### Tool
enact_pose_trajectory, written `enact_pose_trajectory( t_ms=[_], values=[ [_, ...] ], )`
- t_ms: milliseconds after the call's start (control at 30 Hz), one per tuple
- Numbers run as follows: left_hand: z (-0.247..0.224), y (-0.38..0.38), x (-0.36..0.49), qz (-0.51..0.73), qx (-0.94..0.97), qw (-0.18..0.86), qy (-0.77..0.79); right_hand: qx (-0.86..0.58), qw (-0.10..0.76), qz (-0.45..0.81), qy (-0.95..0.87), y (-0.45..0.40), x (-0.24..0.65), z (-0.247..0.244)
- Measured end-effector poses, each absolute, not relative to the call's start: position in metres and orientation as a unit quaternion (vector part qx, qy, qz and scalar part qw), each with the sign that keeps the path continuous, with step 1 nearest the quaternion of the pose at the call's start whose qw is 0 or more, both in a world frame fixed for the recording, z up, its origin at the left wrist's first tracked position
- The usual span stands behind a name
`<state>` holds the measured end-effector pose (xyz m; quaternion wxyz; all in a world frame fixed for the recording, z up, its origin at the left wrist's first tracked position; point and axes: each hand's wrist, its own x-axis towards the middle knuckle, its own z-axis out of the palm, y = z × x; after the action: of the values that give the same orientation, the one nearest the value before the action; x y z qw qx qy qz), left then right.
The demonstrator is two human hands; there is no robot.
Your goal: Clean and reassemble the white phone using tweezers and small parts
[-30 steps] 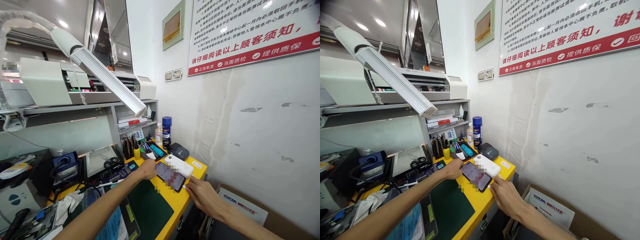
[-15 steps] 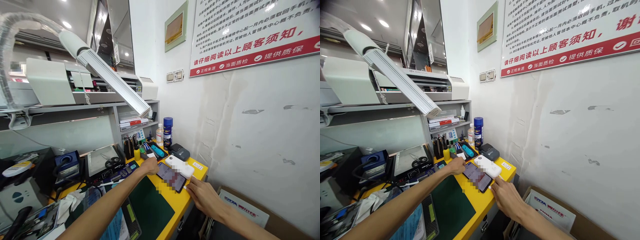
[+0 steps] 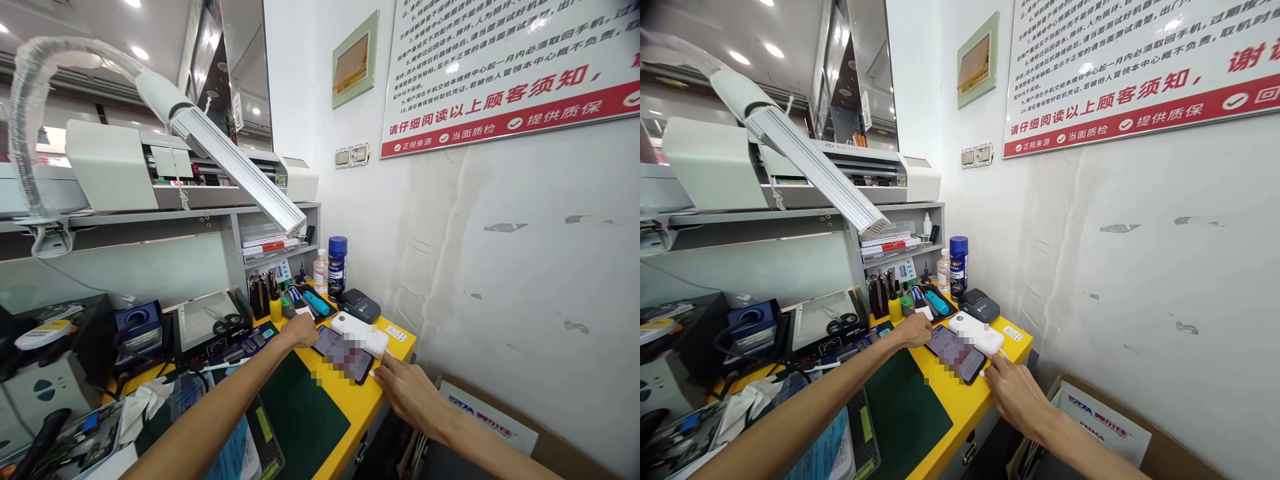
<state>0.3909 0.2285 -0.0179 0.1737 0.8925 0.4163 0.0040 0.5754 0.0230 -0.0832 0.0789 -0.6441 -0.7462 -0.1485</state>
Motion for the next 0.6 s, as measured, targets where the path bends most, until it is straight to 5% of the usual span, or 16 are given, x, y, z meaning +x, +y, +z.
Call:
enact_pose_trajectory(
  t_ms=[600],
  values=[
    [-0.029,0.238,0.395,0.020,0.879,0.233,0.416,-0.625,0.071,-0.147,-0.763,0.025,0.576,-0.083]
  ],
)
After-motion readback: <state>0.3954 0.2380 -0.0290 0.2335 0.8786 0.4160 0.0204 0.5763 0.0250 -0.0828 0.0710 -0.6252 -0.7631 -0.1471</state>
